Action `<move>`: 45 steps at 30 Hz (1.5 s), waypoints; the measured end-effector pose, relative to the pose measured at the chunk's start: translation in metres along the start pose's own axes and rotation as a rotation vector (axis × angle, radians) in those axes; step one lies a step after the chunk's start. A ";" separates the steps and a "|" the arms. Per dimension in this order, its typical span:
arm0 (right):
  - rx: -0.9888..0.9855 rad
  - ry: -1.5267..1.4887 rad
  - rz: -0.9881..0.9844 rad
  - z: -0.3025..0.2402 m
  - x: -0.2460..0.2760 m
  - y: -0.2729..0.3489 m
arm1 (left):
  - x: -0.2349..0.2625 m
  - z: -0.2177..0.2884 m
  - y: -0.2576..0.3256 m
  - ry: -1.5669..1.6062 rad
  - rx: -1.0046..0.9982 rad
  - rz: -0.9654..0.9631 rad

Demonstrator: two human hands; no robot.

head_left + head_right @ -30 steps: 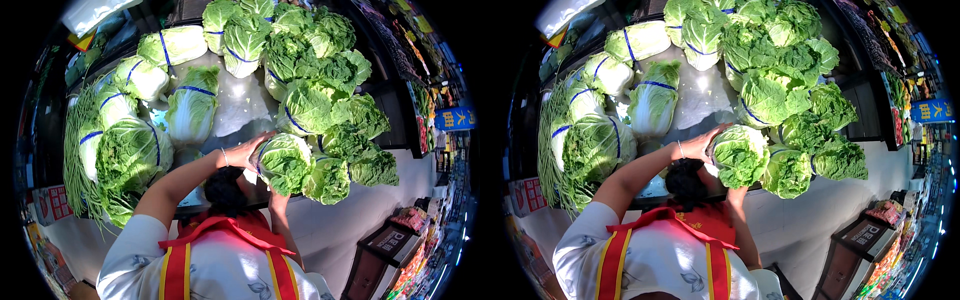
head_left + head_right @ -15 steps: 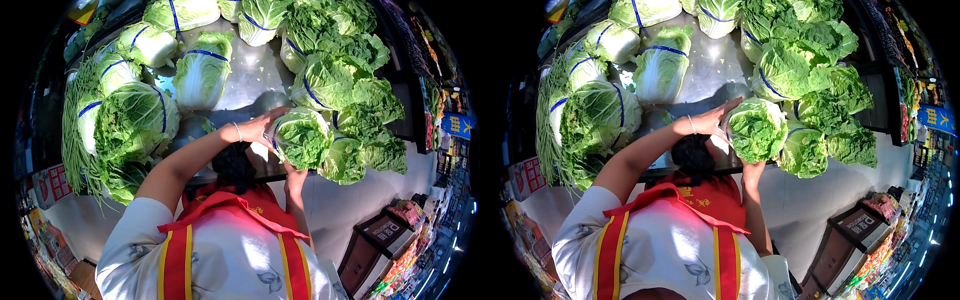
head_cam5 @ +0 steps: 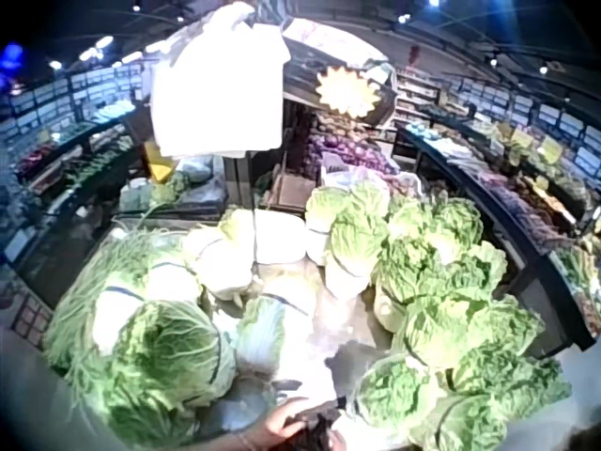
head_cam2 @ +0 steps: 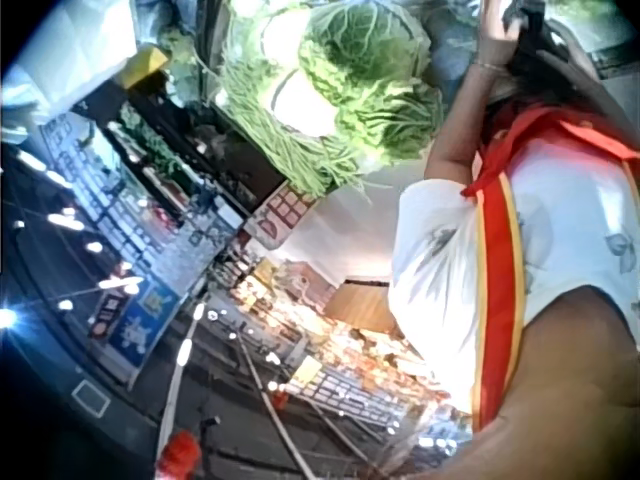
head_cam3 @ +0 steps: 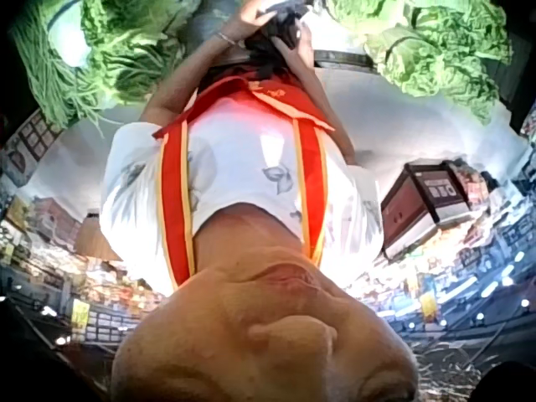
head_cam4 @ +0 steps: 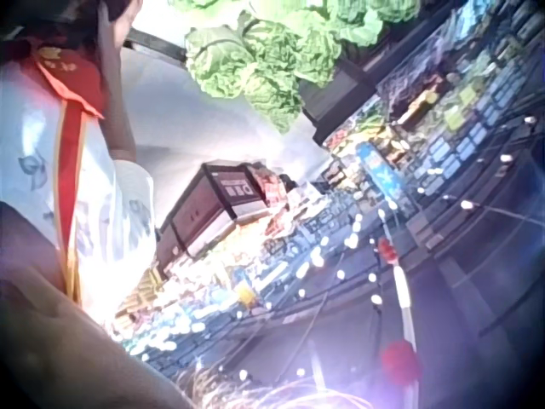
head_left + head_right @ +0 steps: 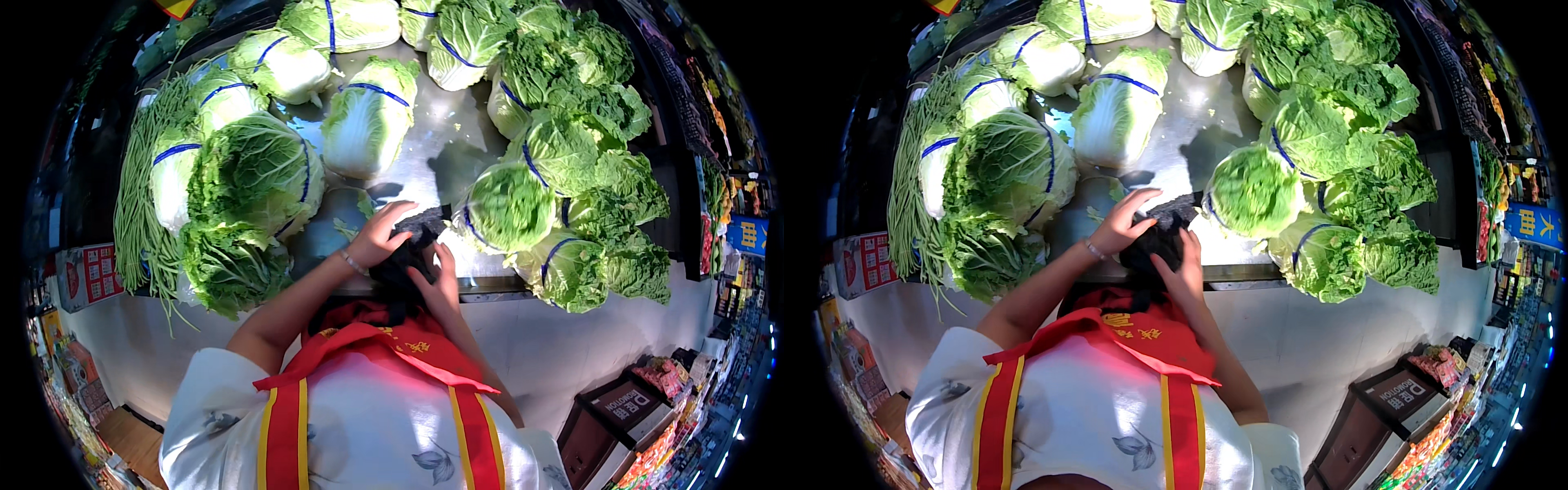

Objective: The person wipes a metal display surface with a dark cloth, then places several heads of cabbage into a clear plastic bag. The person then gathers a bundle of long green beans and arranges them on the display. The person wears a red apron with yellow trim.

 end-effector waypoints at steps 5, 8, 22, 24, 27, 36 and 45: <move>0.080 0.785 -0.069 -0.002 -0.056 -0.040 | 0.039 0.008 0.031 -0.025 0.077 0.122; -0.010 0.476 0.033 -0.004 -0.046 -0.057 | 0.038 0.013 -0.008 0.264 0.140 0.172; 0.283 -0.018 0.460 -0.025 0.101 -0.051 | -0.054 0.015 -0.128 0.895 0.304 -0.475; 0.263 -0.075 0.509 -0.023 0.093 -0.052 | -0.071 -0.002 -0.114 0.879 0.069 -0.356; 0.240 -0.090 0.582 -0.021 0.087 -0.030 | -0.075 0.010 -0.082 0.667 -0.031 -0.181; 0.118 -0.318 0.559 -0.007 0.110 0.049 | -0.117 0.053 -0.017 0.402 -0.161 -0.133; 0.132 -0.238 0.518 0.009 0.100 0.061 | -0.097 0.067 -0.023 0.290 -0.283 -0.158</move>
Point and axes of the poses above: each hand's wrist, its own y-axis away from the middle knuckle, its own x-axis out of the back of the hand, z = x × y, the point moved 3 cm from there along -y, towards the middle knuckle, and after that the axes turned 6 degrees about -y, right-handed, at the moved point
